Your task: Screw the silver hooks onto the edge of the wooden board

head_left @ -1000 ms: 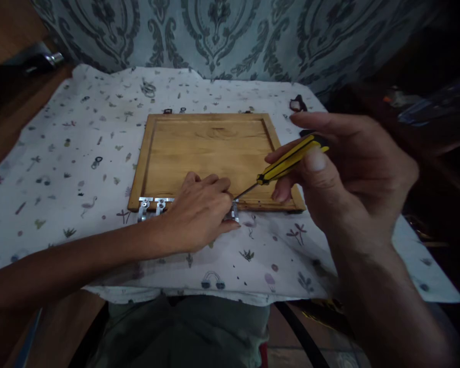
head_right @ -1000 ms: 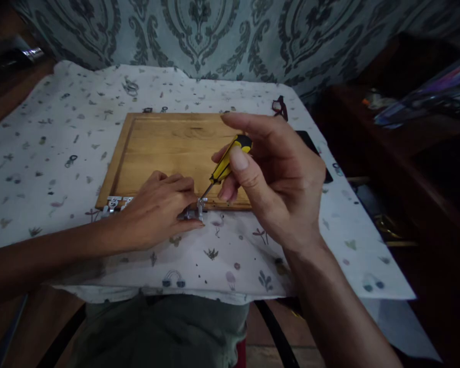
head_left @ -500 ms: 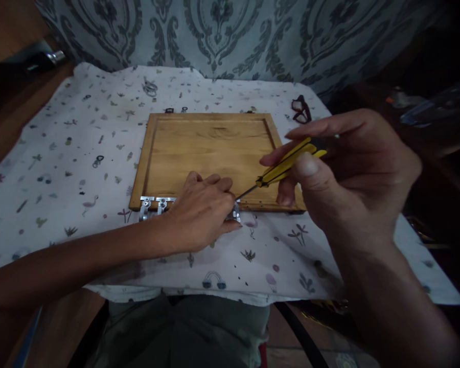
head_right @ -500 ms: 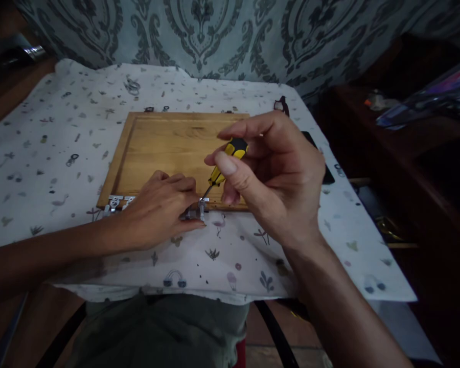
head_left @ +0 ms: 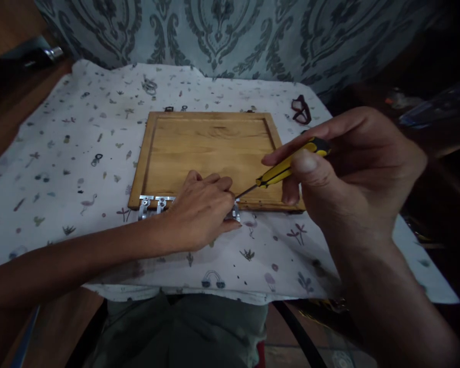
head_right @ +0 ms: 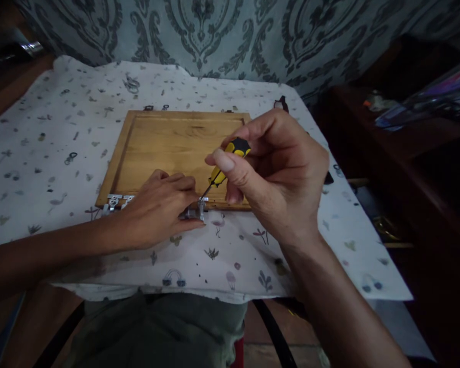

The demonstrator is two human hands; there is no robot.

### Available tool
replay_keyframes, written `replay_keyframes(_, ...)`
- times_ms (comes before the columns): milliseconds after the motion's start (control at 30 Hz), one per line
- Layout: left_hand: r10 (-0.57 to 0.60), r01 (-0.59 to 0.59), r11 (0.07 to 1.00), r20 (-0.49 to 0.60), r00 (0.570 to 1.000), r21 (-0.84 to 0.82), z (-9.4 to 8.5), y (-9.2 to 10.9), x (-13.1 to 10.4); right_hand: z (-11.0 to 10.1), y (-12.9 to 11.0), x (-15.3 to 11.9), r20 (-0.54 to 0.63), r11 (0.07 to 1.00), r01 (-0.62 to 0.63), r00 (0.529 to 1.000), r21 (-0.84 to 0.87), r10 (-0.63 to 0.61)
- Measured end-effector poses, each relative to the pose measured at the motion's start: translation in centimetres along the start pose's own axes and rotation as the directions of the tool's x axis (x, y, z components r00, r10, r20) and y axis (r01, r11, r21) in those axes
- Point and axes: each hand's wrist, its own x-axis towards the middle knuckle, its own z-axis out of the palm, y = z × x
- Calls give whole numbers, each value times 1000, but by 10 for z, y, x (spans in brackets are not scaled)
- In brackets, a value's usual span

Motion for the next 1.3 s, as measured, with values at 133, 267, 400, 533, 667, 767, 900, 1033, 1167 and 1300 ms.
replay_keyframes(133, 5, -5, 1000, -6, 1000, 18, 0, 0, 0, -6, 1, -2, 93, 998, 9, 996, -60, -3)
replay_keyframes(267, 12, -12, 1000, -17, 1000, 20, 1, 0, 0, -5, -3, -3, 81, 996, 15, 997, -92, -7)
replay_keyframes(400, 3, -3, 1000, -9, 1000, 7, 0, -1, 0, 2, -6, -1, 40, 999, -5, 999, -36, 7)
replay_keyframes(533, 9, -9, 1000, -17, 1000, 12, 0, -1, -1, 1, -4, 1, 48, 999, -29, 998, 16, 29)
replay_keyframes(667, 20, -19, 1000, -33, 999, 22, 1, -1, -1, -4, -6, 1, 136, 999, -29, 990, -43, 35)
replay_keyframes(767, 27, -26, 999, -57, 998, 22, 3, -2, -1, -3, -9, 3, 145, 997, -19, 989, -80, 30)
replay_keyframes(900, 31, -30, 999, -62, 998, 16, 3, -2, -1, 2, -8, 7, 106, 1000, 8, 994, -10, -7)
replay_keyframes(1033, 29, -29, 1000, -45, 999, 11, 2, -2, -1, 4, -3, 10, 131, 998, 13, 991, 62, -21)
replay_keyframes(1167, 25, -24, 1000, -32, 999, 9, 3, -3, 0, -2, -1, 9, 167, 999, 4, 986, 54, -13)
replay_keyframes(1300, 36, -36, 999, -53, 998, 6, 3, -3, -1, -4, 0, 7, 170, 1000, -14, 985, -15, 16)
